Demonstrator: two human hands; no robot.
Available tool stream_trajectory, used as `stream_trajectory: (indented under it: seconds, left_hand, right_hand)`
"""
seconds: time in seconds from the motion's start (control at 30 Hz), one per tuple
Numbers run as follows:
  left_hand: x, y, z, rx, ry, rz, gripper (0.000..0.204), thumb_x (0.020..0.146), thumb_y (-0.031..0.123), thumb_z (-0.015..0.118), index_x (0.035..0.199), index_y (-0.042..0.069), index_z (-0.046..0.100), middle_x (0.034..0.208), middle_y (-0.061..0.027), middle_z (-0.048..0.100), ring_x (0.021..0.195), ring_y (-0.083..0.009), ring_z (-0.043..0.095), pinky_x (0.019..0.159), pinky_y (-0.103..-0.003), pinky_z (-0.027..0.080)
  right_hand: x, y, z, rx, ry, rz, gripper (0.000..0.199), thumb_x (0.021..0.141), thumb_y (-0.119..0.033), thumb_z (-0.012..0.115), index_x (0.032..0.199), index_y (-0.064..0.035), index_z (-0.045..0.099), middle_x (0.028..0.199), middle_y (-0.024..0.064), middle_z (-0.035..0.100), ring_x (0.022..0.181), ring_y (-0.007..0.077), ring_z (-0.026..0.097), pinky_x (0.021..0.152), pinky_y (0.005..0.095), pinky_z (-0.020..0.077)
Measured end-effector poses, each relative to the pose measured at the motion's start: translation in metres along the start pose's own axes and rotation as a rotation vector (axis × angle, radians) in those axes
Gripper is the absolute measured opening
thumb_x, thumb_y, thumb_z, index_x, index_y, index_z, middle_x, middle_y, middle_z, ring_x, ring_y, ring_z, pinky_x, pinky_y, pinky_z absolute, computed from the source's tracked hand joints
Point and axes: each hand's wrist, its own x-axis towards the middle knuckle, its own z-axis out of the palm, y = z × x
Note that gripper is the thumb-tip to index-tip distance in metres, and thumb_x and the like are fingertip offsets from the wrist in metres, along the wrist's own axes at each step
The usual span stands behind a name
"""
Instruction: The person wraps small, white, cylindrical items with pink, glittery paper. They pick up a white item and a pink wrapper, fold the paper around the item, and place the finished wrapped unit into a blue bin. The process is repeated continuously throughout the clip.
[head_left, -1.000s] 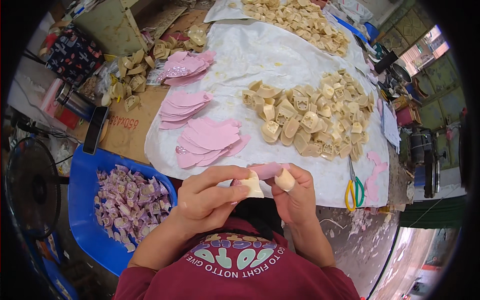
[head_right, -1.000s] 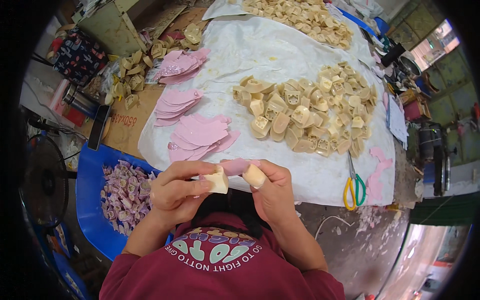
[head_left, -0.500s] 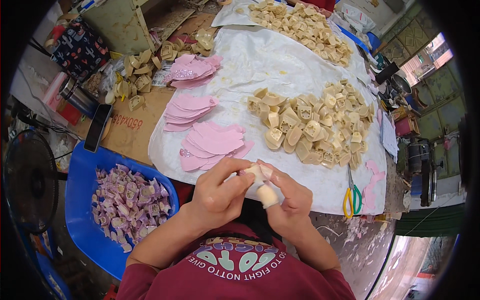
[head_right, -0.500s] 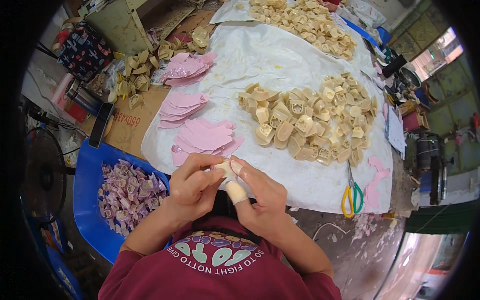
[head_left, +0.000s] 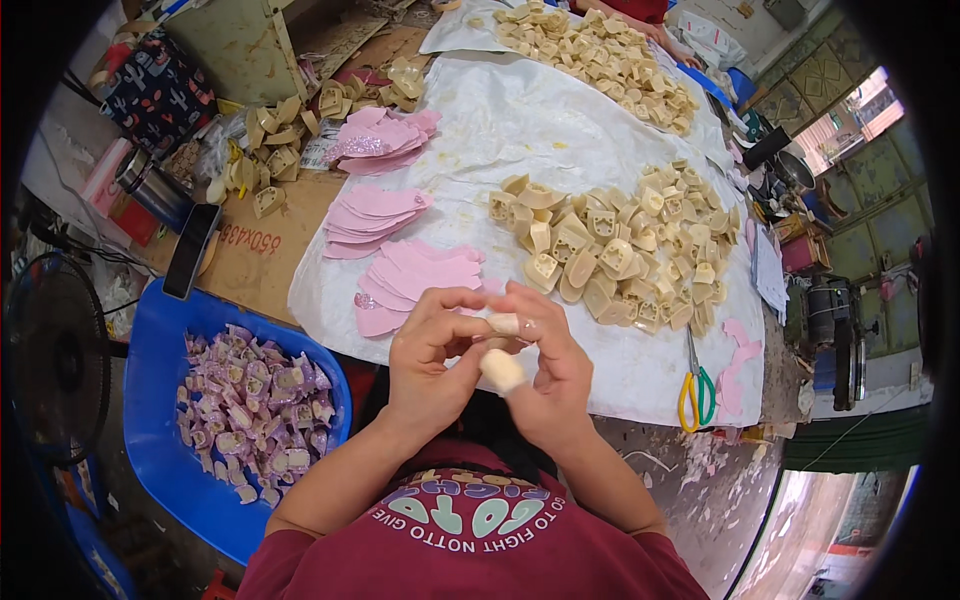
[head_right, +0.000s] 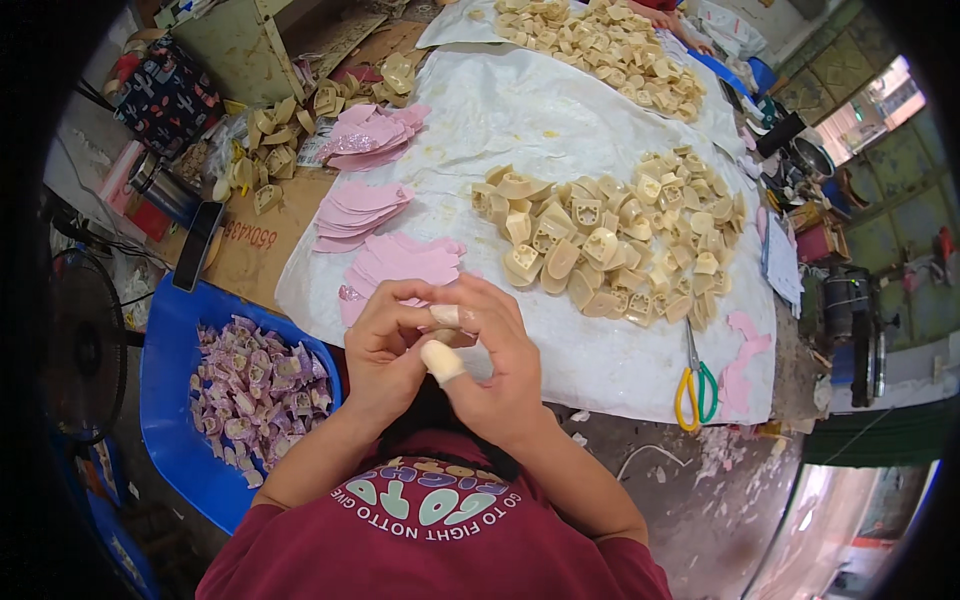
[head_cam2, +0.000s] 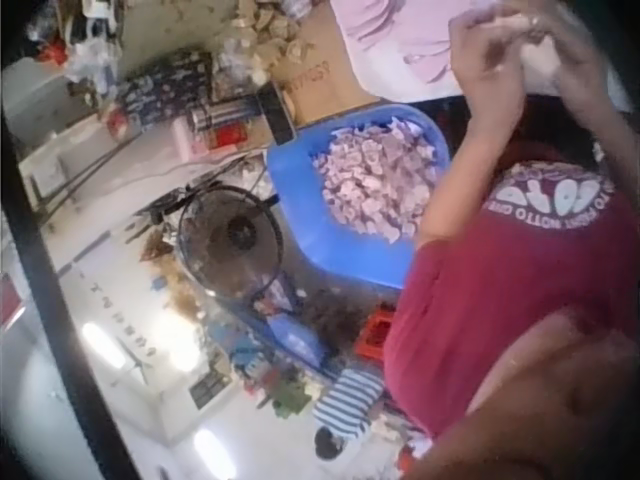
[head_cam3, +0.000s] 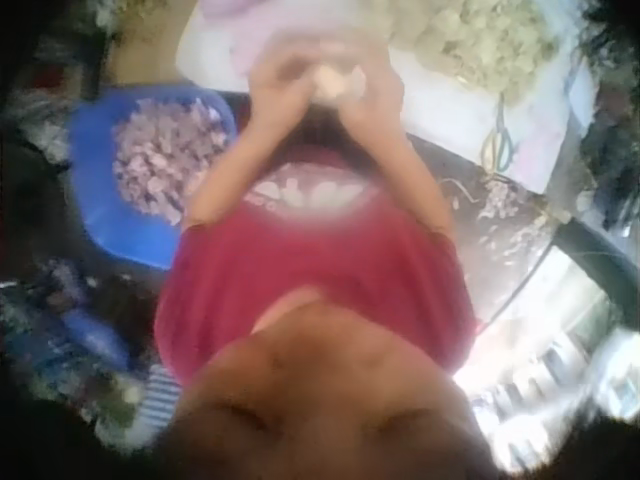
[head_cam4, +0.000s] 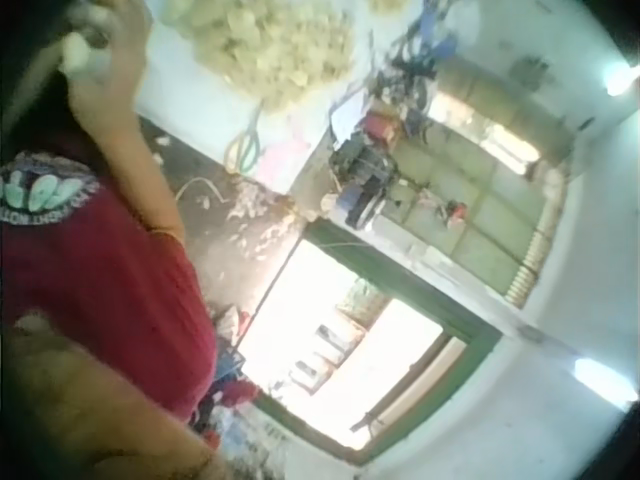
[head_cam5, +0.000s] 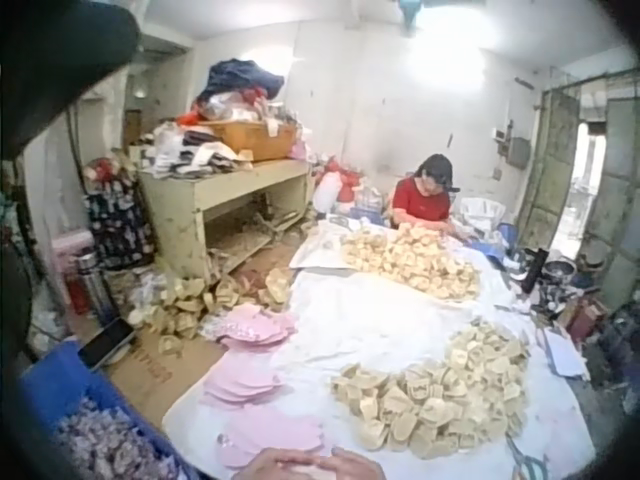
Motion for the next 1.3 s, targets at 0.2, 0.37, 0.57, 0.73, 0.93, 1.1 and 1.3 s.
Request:
stream_trajectory:
  seconds: [0.2,0.37,0.57,0.73,0.93,1.1,1.3]
  left_hand:
    - [-0.001,0.006,-0.009,0.195,-0.035,0.102,0.020,0.081,-0.008,0.067,0.099,0.000,0.064,0.120,-0.0149,0.050,0.096,-0.0192,0.064,0.077,-0.026,0.055]
    - [-0.001,0.002,-0.006,0.197,-0.016,0.085,0.020,0.079,-0.007,0.068,0.097,0.002,0.070,0.114,-0.0142,0.054,0.090,-0.0160,0.064,0.071,-0.024,0.055]
    - [0.009,0.002,-0.008,0.011,-0.033,-0.217,0.015,0.081,-0.005,0.067,0.095,0.000,0.065,0.113,-0.0103,0.056,0.090,-0.0151,0.063,0.072,-0.025,0.055]
    - [0.009,0.011,-0.009,-0.372,-0.074,-0.564,0.010,0.083,0.001,0.068,0.093,0.002,0.065,0.102,-0.0061,0.062,0.086,-0.0140,0.064,0.068,-0.026,0.056]
    - [0.003,0.004,0.000,-0.189,-0.031,-0.450,0.007,0.085,-0.002,0.066,0.092,-0.001,0.064,0.100,-0.0059,0.058,0.085,-0.0145,0.064,0.068,-0.026,0.057]
    - [0.002,0.004,-0.002,-0.010,-0.066,-0.285,0.010,0.084,-0.008,0.063,0.093,-0.004,0.062,0.110,-0.0089,0.051,0.086,-0.0161,0.064,0.070,-0.025,0.058]
    - [0.009,0.009,-0.010,0.484,-0.226,0.073,0.021,0.080,-0.013,0.062,0.100,-0.005,0.061,0.111,-0.0108,0.049,0.087,-0.0184,0.065,0.074,-0.026,0.058]
  right_hand:
    - [-0.013,0.004,-0.022,0.479,-0.140,0.283,0.043,0.082,0.012,0.052,0.123,0.0017,0.052,0.131,0.0158,0.053,0.115,0.0211,0.054,0.103,0.0366,0.0405]
    - [-0.014,0.004,-0.022,0.309,-0.124,0.271,0.039,0.083,0.015,0.041,0.117,0.0035,0.055,0.123,0.0190,0.058,0.110,0.0214,0.058,0.095,0.0347,0.0469]
    - [-0.006,0.021,-0.023,0.237,-0.152,0.255,0.033,0.083,0.009,0.048,0.112,-0.0011,0.062,0.119,0.0158,0.062,0.105,0.0203,0.061,0.092,0.0322,0.0462]
    - [0.004,0.004,-0.041,0.600,-0.238,0.572,0.032,0.078,0.004,0.058,0.108,-0.0015,0.066,0.120,0.0147,0.062,0.114,0.0255,0.057,0.098,0.0374,0.0426]
    - [-0.008,0.024,-0.019,0.013,-0.028,0.191,0.016,0.079,-0.004,0.064,0.095,-0.0030,0.066,0.115,0.0121,0.065,0.118,0.0291,0.054,0.101,0.0399,0.0396]
    - [-0.001,0.016,-0.026,-0.005,-0.124,0.182,0.010,0.079,-0.003,0.063,0.089,-0.0047,0.066,0.110,0.0083,0.067,0.121,0.0314,0.051,0.099,0.0432,0.0399]
    - [0.004,0.015,-0.034,-0.010,-0.161,0.209,0.011,0.080,-0.002,0.062,0.090,-0.0046,0.067,0.111,0.0086,0.068,0.122,0.0333,0.050,0.099,0.0437,0.0398]
